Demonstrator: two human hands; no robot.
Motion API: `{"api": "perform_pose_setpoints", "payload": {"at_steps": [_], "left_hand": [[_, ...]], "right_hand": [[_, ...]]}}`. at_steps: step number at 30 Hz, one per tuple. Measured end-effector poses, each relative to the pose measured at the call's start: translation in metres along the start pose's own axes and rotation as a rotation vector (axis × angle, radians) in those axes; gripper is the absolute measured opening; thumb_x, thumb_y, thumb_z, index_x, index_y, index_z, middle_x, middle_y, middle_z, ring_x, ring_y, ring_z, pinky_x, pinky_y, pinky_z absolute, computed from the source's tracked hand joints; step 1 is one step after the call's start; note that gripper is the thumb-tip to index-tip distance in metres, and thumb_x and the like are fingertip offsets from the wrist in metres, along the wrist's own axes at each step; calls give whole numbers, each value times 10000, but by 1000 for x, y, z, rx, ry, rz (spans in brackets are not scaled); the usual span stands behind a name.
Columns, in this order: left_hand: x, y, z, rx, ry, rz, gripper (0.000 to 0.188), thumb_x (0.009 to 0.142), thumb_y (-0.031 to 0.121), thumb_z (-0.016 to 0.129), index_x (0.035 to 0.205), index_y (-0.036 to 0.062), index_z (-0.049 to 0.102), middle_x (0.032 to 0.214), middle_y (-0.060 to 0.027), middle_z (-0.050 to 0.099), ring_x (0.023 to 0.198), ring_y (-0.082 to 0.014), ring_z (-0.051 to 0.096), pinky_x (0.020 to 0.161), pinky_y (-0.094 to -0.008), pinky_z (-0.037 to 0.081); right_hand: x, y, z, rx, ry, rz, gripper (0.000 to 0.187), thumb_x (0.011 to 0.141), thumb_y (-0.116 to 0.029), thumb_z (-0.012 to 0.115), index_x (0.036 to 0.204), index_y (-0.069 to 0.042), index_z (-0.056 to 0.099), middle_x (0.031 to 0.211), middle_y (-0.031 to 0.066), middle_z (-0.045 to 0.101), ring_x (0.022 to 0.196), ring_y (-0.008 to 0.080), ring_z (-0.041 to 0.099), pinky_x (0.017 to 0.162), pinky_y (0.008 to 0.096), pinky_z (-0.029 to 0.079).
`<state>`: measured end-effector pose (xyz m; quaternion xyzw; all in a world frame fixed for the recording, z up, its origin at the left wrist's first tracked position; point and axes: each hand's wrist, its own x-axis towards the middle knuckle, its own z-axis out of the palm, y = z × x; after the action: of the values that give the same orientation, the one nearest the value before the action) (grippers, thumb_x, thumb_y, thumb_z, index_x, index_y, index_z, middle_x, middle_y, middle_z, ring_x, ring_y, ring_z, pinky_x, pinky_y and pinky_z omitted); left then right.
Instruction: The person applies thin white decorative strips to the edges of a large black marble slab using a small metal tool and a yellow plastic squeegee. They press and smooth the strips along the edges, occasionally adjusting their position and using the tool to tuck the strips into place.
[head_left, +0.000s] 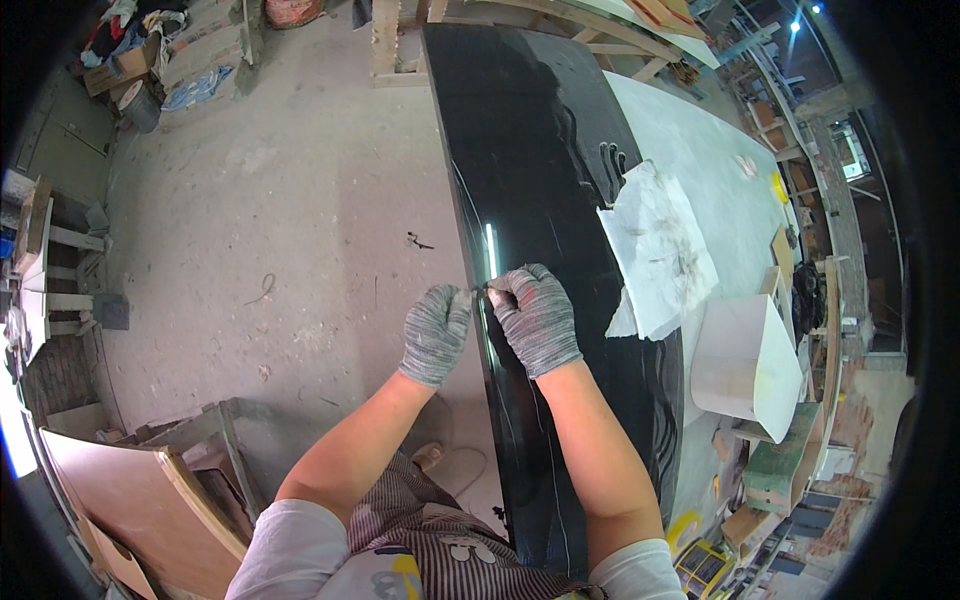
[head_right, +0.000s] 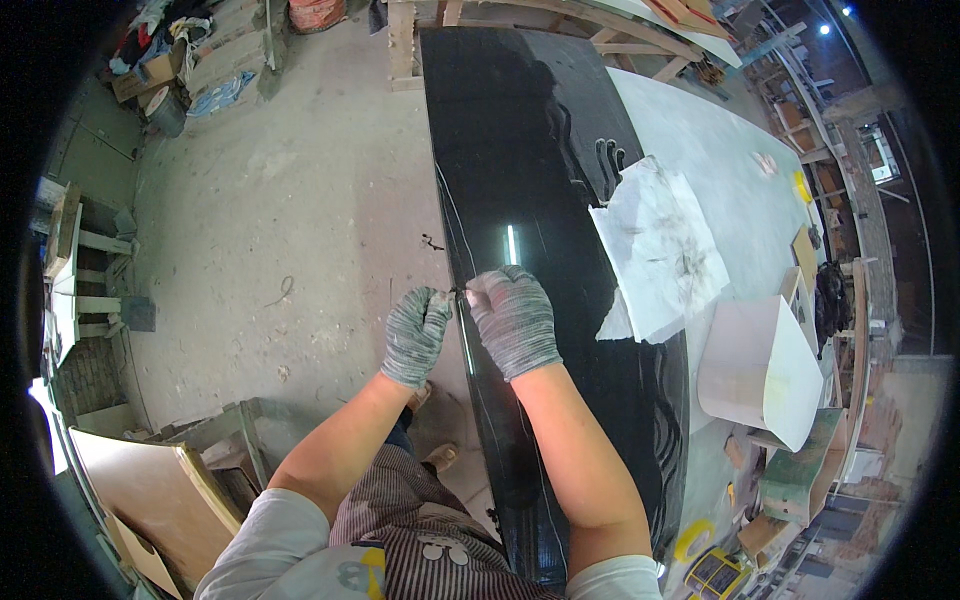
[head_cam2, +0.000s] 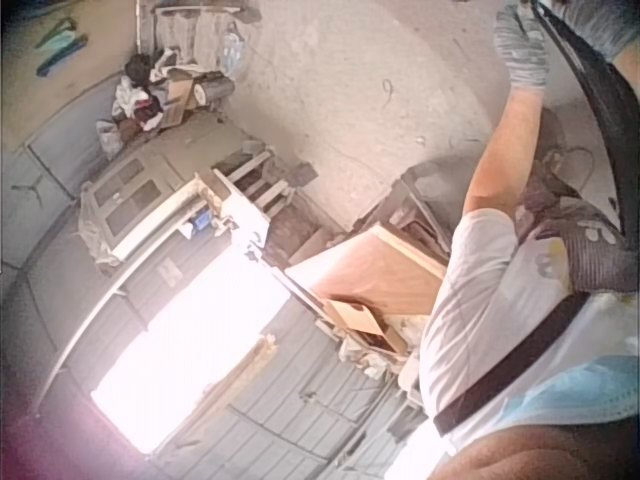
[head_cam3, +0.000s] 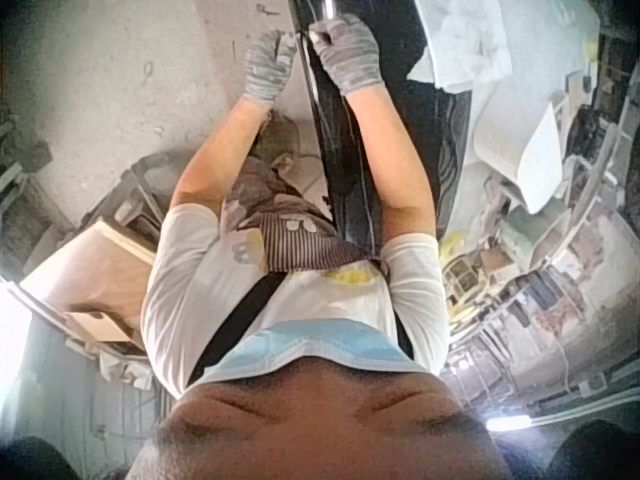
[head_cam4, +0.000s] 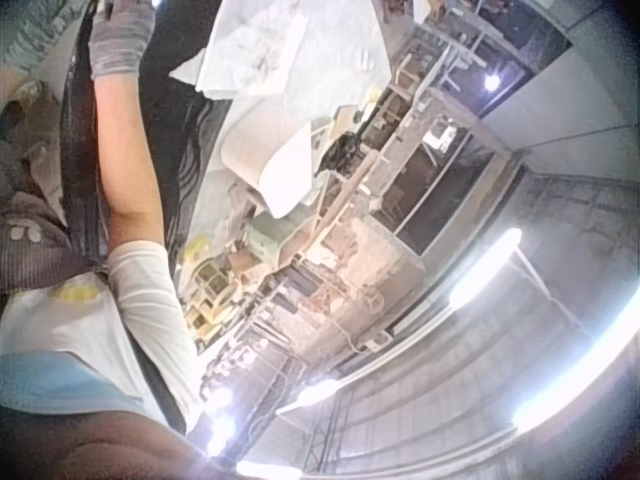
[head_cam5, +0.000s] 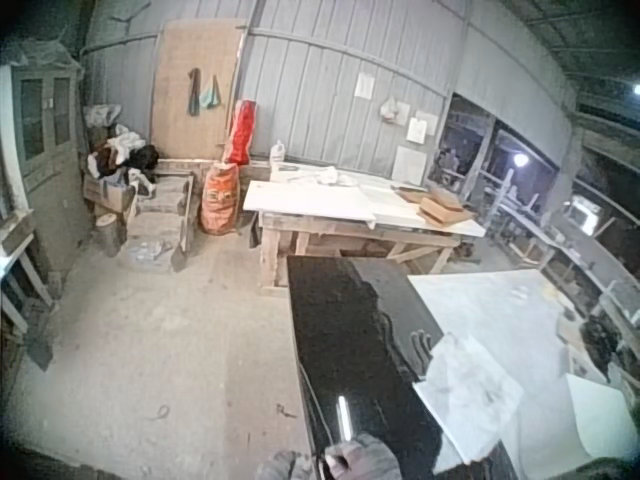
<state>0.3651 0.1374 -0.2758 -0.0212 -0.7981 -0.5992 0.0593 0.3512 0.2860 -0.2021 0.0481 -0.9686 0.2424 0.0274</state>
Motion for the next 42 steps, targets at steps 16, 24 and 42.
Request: {"api": "perform_pose_setpoints", "payload": {"at_steps": [16, 24, 42], "left_hand": [[-66, 6, 6, 20, 25, 47, 164, 955, 167, 611, 861, 35, 638, 717, -141, 609, 648, -288, 587, 627, -385, 482], [-98, 12, 5, 22, 5, 73, 174, 952, 159, 614, 829, 36, 626, 692, -141, 593, 626, -297, 573, 606, -389, 471], [-174, 29, 3, 11, -80, 61, 197, 939, 165, 607, 809, 18, 604, 692, -182, 569, 628, -357, 563, 590, -428, 453]], "right_hand": [[-69, 0, -7, 14, 22, -1, 113, 821, -134, 713, 918, -85, 682, 903, 133, 650, 875, 321, 631, 821, 424, 513], [-106, -2, -9, 23, 51, 15, 128, 799, -100, 729, 917, -85, 682, 896, 137, 651, 859, 326, 633, 797, 419, 523], [-188, -3, -18, -14, 75, 27, 84, 803, -125, 725, 871, -95, 685, 839, 111, 638, 815, 310, 618, 747, 417, 521]]}}
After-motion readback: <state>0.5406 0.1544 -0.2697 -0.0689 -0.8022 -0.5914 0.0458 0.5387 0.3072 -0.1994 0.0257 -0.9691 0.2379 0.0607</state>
